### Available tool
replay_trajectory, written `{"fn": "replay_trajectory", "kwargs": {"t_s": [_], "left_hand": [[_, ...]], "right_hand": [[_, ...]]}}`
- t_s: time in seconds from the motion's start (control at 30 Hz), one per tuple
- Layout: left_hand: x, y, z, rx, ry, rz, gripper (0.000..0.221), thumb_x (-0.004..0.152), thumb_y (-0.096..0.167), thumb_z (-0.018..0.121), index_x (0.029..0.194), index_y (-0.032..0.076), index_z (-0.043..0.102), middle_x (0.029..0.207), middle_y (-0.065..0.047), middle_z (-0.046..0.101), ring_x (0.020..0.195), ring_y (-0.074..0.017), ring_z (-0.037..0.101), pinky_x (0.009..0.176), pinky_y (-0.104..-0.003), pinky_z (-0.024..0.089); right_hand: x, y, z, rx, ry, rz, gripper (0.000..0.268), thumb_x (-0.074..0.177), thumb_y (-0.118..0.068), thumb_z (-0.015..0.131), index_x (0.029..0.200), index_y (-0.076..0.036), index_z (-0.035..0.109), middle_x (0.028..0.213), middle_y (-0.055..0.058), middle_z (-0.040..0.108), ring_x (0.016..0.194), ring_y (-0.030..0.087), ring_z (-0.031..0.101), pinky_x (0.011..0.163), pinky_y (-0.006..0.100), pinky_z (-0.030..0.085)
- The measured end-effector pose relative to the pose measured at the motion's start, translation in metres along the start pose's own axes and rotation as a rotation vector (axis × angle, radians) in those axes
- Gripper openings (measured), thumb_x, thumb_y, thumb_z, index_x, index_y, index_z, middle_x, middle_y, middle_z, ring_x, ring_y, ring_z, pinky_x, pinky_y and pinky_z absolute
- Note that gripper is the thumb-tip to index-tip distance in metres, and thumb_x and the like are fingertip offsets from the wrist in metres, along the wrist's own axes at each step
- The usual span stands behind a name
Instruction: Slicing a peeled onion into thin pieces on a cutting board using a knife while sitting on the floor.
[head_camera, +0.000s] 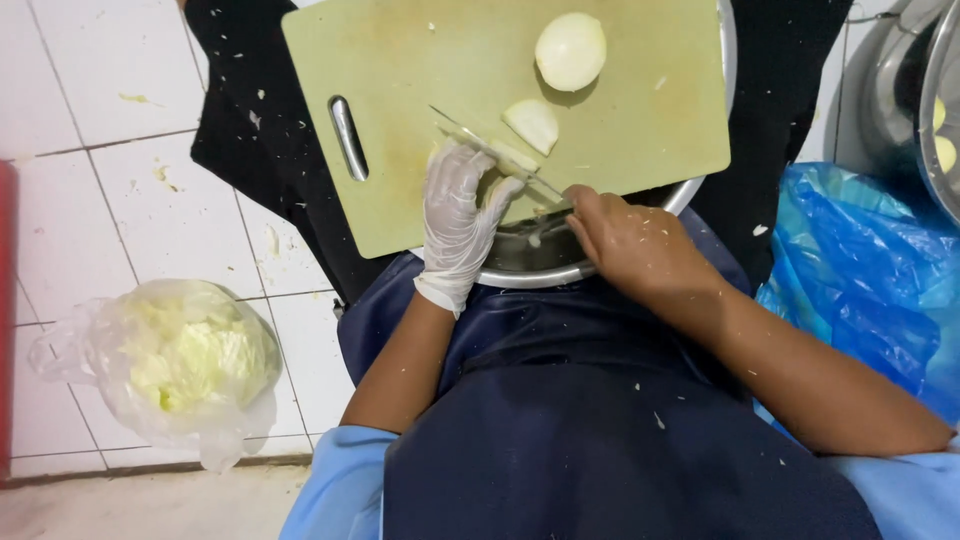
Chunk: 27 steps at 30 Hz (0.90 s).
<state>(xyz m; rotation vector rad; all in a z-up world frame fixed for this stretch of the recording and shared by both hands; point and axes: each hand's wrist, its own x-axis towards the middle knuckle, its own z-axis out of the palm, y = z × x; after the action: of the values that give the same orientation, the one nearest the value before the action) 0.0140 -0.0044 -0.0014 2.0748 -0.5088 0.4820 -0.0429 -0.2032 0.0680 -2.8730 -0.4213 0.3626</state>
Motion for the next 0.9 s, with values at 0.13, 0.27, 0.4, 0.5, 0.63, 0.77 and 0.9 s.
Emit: {"fn": "replay_trajectory", "kwargs": {"t_s": [0.13,0.27,0.4,0.5,0.63,0.77,0.9], "left_hand": [[0.007,0.011,-0.004,-0.024,0.002,-0.01,0.031,0.081,0.027,0.078,0.102,0.009,0.062,0.097,-0.009,0.061,0.099,-0.0341,0.06,0.092,-0.047,0.046],[0.006,0.01,-0.005,-0.014,-0.004,0.0,0.032,0.081,0.027,0.077,0.102,0.008,0.062,0.098,-0.012,0.06,0.101,-0.0376,0.059,0.091,-0.049,0.046],[0.004,0.006,-0.003,0.02,-0.008,-0.007,0.029,0.081,0.028,0.077,0.098,0.009,0.063,0.094,-0.011,0.06,0.097,-0.0372,0.06,0.089,-0.049,0.047],[0.003,0.006,-0.003,0.024,-0.007,-0.014,0.029,0.081,0.028,0.077,0.099,0.01,0.063,0.095,-0.01,0.06,0.097,-0.0364,0.06,0.089,-0.048,0.047],[0.002,0.006,-0.004,0.022,-0.005,0.004,0.028,0.082,0.026,0.077,0.1,0.01,0.063,0.094,-0.01,0.06,0.096,-0.0372,0.06,0.087,-0.049,0.048],[0.004,0.007,-0.004,0.005,0.007,0.009,0.029,0.082,0.025,0.076,0.103,0.01,0.063,0.097,-0.012,0.061,0.097,-0.0381,0.06,0.087,-0.05,0.049],[0.007,0.009,-0.004,-0.033,0.031,0.028,0.027,0.085,0.024,0.074,0.105,0.01,0.063,0.099,-0.01,0.061,0.099,-0.036,0.061,0.089,-0.048,0.048]], "right_hand": [[-0.001,-0.005,-0.007,-0.205,0.111,-0.072,0.018,0.098,-0.028,0.045,0.105,-0.012,0.05,0.064,0.003,0.053,0.049,0.028,0.062,0.046,0.039,0.051],[-0.002,-0.013,-0.027,-0.499,0.201,-0.124,0.012,0.096,-0.032,0.049,0.101,-0.021,0.051,0.064,-0.01,0.048,0.048,0.014,0.06,0.045,0.024,0.048],[-0.004,-0.015,-0.02,-0.545,0.262,-0.087,0.009,0.095,-0.032,0.051,0.101,-0.026,0.054,0.06,-0.011,0.043,0.042,0.01,0.053,0.041,0.021,0.042],[-0.005,-0.013,-0.015,-0.508,0.276,-0.09,0.012,0.095,-0.029,0.051,0.106,-0.024,0.052,0.061,-0.01,0.044,0.04,0.01,0.052,0.04,0.022,0.042],[-0.006,-0.009,-0.006,-0.515,0.262,-0.103,0.019,0.093,-0.026,0.051,0.111,-0.022,0.053,0.063,-0.009,0.046,0.04,0.011,0.053,0.039,0.023,0.042],[-0.001,-0.007,0.001,-0.549,0.277,-0.11,0.024,0.09,-0.025,0.055,0.113,-0.024,0.052,0.062,-0.01,0.044,0.04,0.008,0.052,0.039,0.019,0.041],[0.008,-0.004,0.014,-0.569,0.259,-0.085,0.019,0.09,-0.026,0.054,0.11,-0.025,0.056,0.06,-0.01,0.045,0.042,0.009,0.054,0.04,0.02,0.043]]}}
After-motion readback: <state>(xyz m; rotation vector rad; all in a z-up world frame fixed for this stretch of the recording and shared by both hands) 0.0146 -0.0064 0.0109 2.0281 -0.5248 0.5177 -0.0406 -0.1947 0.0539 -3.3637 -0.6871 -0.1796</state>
